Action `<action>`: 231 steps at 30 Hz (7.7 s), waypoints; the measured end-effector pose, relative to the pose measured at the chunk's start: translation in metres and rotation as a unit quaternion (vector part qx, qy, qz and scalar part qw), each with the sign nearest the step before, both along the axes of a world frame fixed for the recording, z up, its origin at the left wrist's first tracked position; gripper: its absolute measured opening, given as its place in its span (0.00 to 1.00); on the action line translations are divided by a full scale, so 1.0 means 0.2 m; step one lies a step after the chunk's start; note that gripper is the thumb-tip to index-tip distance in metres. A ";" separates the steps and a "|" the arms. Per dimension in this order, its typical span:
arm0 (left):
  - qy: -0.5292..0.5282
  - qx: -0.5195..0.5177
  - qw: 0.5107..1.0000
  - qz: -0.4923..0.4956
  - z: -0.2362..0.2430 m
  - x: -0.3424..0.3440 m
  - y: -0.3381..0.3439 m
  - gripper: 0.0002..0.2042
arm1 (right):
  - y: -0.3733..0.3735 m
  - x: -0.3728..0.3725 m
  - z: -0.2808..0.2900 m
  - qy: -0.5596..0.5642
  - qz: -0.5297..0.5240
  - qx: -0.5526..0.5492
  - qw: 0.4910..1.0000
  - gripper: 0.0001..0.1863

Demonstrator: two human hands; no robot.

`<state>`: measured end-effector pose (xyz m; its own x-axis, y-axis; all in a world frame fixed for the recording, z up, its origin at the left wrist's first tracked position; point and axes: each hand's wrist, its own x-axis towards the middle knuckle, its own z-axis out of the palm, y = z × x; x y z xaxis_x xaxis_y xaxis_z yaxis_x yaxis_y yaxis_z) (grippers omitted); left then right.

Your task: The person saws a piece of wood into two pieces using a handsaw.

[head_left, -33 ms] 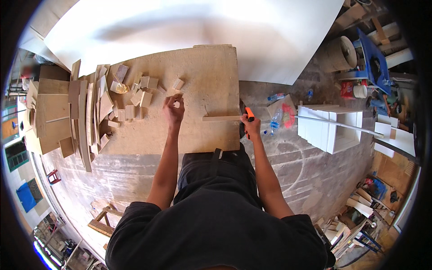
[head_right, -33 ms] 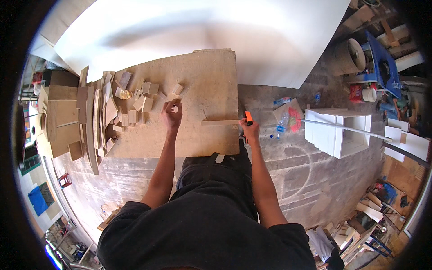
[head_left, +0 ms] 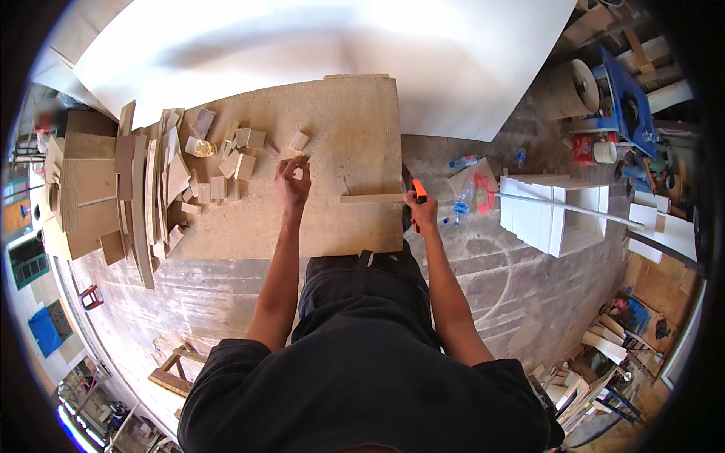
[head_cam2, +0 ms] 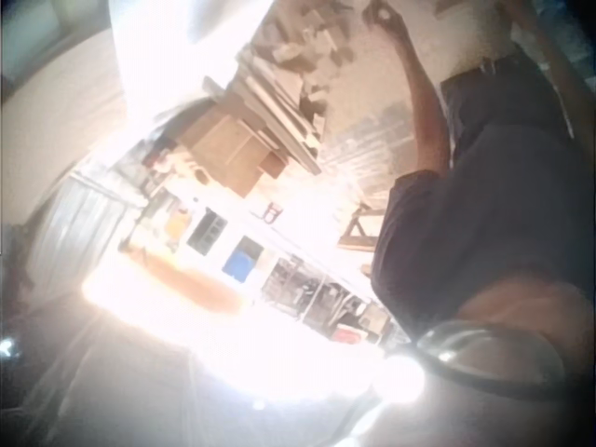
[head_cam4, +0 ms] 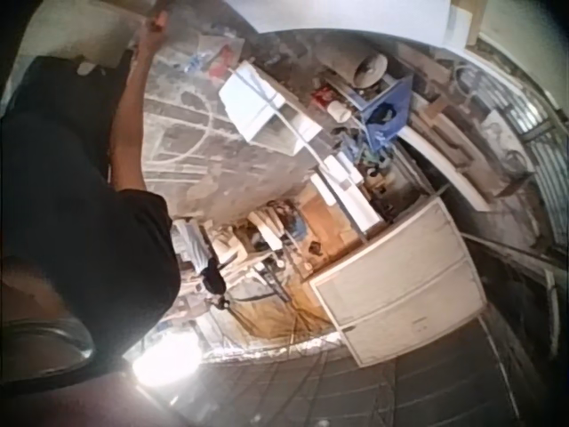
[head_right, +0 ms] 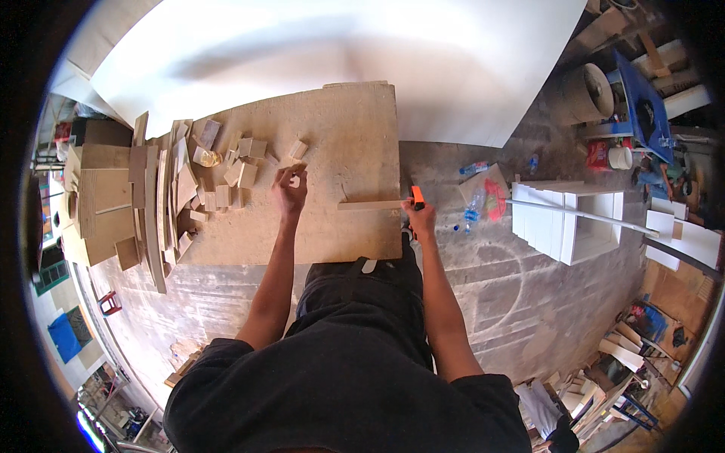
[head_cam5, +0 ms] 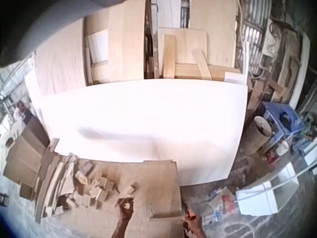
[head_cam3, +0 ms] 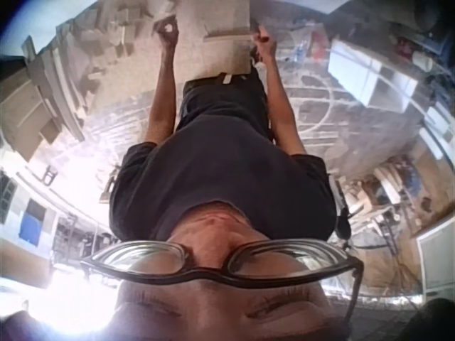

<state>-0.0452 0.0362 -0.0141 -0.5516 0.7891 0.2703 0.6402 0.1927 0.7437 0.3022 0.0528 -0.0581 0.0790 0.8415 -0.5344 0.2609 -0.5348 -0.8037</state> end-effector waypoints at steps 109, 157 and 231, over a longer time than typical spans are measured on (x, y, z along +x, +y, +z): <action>-0.104 -0.097 0.923 -0.358 -0.11 0.76 0.09 0.06 | 0.02 0.09 0.01 0.179 -0.026 -0.084 0.980 0.16; -0.031 -0.215 0.954 -0.205 -0.10 0.82 -0.02 0.13 | 0.26 -0.19 0.35 0.018 0.034 0.031 0.999 0.14; 0.028 -0.208 0.926 -0.314 -0.10 0.79 0.03 0.10 | 0.11 0.16 0.10 -0.026 0.092 -0.030 0.995 0.17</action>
<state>0.1132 0.0431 -0.0348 0.0578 0.9916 -0.1158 0.7582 0.0318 0.6513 0.3346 0.0743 -0.0386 -0.0456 0.8113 -0.5829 0.3991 -0.5201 -0.7551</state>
